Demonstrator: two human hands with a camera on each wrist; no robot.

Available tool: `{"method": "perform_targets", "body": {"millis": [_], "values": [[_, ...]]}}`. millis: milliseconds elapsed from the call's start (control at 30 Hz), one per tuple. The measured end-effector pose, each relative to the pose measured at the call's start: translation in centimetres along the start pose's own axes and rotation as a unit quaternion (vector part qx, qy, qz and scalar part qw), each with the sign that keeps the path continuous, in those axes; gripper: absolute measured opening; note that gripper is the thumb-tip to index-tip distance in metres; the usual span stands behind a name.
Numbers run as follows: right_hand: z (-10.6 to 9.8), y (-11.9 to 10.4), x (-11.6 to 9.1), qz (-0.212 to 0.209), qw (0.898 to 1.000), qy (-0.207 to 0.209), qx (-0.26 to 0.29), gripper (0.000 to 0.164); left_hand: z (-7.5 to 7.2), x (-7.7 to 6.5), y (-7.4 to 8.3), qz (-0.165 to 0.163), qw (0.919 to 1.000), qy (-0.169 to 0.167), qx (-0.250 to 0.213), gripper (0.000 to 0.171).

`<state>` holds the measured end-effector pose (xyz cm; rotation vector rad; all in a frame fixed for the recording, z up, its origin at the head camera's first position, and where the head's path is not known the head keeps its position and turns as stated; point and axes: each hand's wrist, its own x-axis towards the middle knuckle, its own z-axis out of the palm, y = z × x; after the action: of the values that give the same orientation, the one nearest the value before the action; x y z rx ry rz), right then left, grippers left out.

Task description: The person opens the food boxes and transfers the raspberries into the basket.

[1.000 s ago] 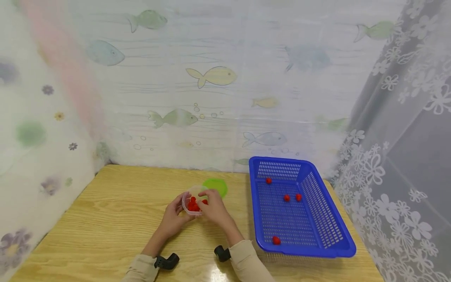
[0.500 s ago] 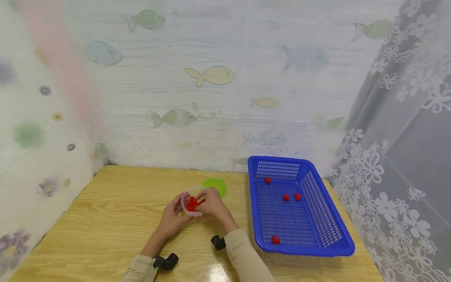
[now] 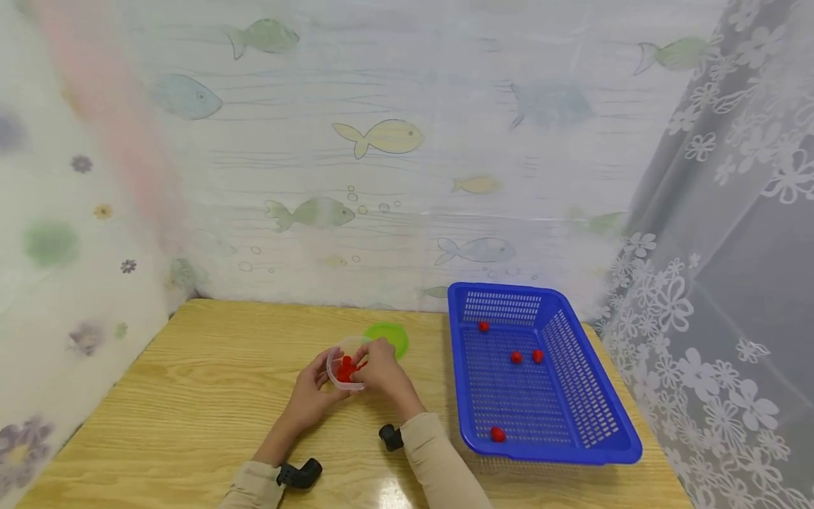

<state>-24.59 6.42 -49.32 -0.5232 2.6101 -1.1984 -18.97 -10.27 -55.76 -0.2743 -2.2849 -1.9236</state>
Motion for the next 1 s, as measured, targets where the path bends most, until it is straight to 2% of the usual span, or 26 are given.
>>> {"method": "perform_targets", "body": {"millis": [233, 467, 733, 1000], "values": [[0.2, 0.3, -0.4, 0.001, 0.999, 0.012, 0.042, 0.006, 0.0, 0.0, 0.1, -0.007, 1.0, -0.005, 0.001, 0.086], [0.7, 0.7, -0.6, -0.008, 0.999, 0.036, 0.032, 0.009, 0.0, 0.0, -0.1, -0.009, 1.0, -0.002, -0.001, 0.086], [1.3, 1.1, -0.6, -0.024, 0.993, 0.067, 0.092, 0.011, -0.1, 0.0, 0.1, -0.001, 1.0, 0.004, 0.006, 0.086], [1.5, 2.0, -0.5, -0.075, 0.987, 0.063, 0.131, 0.013, -0.1, 0.1, -0.2, 0.014, 0.9999, 0.005, 0.004, 0.086]]}}
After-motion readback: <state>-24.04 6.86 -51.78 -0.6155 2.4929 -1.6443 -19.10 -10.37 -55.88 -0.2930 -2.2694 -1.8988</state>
